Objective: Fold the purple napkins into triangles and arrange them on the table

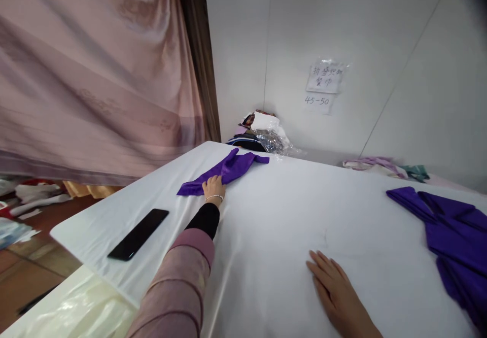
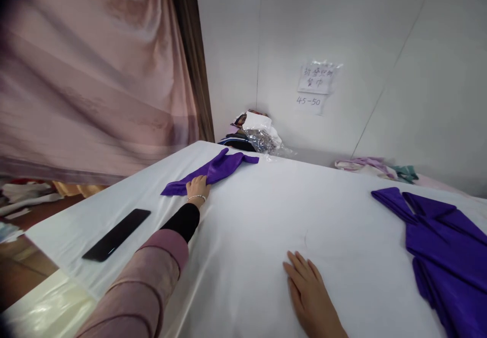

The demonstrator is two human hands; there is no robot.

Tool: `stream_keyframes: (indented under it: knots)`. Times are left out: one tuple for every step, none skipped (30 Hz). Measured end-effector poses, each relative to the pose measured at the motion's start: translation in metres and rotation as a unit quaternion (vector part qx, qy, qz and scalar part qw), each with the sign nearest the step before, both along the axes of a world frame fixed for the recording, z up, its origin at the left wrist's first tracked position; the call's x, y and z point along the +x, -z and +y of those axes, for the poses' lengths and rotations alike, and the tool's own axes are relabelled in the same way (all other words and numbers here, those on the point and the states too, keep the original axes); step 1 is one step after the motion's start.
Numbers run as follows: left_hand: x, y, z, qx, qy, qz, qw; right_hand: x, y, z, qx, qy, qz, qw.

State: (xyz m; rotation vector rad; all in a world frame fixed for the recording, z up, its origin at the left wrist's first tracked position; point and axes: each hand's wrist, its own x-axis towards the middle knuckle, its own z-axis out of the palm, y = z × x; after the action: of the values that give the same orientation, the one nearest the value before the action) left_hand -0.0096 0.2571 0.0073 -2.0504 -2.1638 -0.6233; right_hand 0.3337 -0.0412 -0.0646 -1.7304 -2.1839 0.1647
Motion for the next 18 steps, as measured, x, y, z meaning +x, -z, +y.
stream_keyframes:
  knots:
    - [-0.001, 0.001, 0.004, -0.004, 0.002, 0.002, 1.0, 0.0, 0.0, 0.0, 0.001, 0.001, 0.004, 1.0]
    - [-0.001, 0.002, 0.008, -0.008, 0.003, 0.003, 1.0, 0.0, 0.001, -0.001, 0.004, 0.002, 0.008, 1.0]
    - [-0.002, 0.003, 0.011, -0.013, 0.004, 0.003, 1.0, 0.0, 0.001, -0.001, 0.007, 0.002, 0.012, 1.0]
    - [-0.002, 0.004, 0.013, -0.018, 0.005, 0.004, 1.0, 0.0, 0.002, -0.001, 0.01, 0.002, 0.015, 1.0]
    - [-0.002, 0.005, 0.015, -0.022, 0.006, 0.003, 1.0, 0.001, 0.002, -0.001, 0.014, 0.001, 0.016, 1.0]
    - [-0.003, 0.007, 0.016, -0.026, 0.006, 0.003, 1.0, 0.001, 0.003, -0.001, 0.016, 0.001, 0.016, 1.0]
    - [-0.003, 0.008, 0.016, -0.028, 0.007, 0.002, 1.0, 0.001, 0.003, -0.001, 0.018, 0.001, 0.014, 1.0]
    - [-0.003, 0.009, 0.016, -0.028, 0.007, 0.001, 1.0, 0.002, 0.004, -0.001, 0.02, 0.001, 0.012, 1.0]
    - [-0.003, 0.01, 0.016, -0.027, 0.007, -0.001, 1.0, 0.002, 0.004, -0.001, 0.021, 0.0, 0.011, 1.0]
    - [-0.003, 0.01, 0.015, -0.023, 0.008, -0.003, 1.0, 0.003, 0.004, -0.001, 0.021, -0.001, 0.01, 1.0]
    - [-0.003, 0.01, 0.014, -0.018, 0.009, -0.006, 1.0, 0.003, 0.004, -0.001, 0.022, -0.002, 0.01, 1.0]
    - [-0.004, 0.009, 0.013, -0.012, 0.01, -0.008, 1.0, 0.003, 0.005, -0.001, 0.022, -0.005, 0.01, 1.0]
    - [-0.004, 0.007, 0.012, -0.005, 0.011, -0.011, 1.0, 0.003, 0.005, 0.0, 0.023, -0.006, 0.011, 1.0]
    - [-0.004, 0.004, 0.011, 0.003, 0.012, -0.014, 1.0, 0.004, 0.005, 0.0, 0.025, -0.007, 0.013, 1.0]
    - [-0.003, 0.001, 0.01, 0.011, 0.014, -0.017, 1.0, 0.004, 0.005, -0.001, 0.027, -0.007, 0.015, 0.999]
    - [-0.002, -0.003, 0.008, 0.019, 0.017, -0.021, 0.999, 0.004, 0.005, -0.001, 0.03, -0.006, 0.018, 0.999]
    - [-0.001, -0.007, 0.007, 0.027, 0.021, -0.024, 0.999, 0.003, 0.005, -0.001, 0.032, -0.005, 0.02, 0.999]
    - [0.002, -0.011, 0.005, 0.035, 0.028, -0.027, 0.999, 0.003, 0.005, -0.001, 0.032, -0.003, 0.022, 0.999]
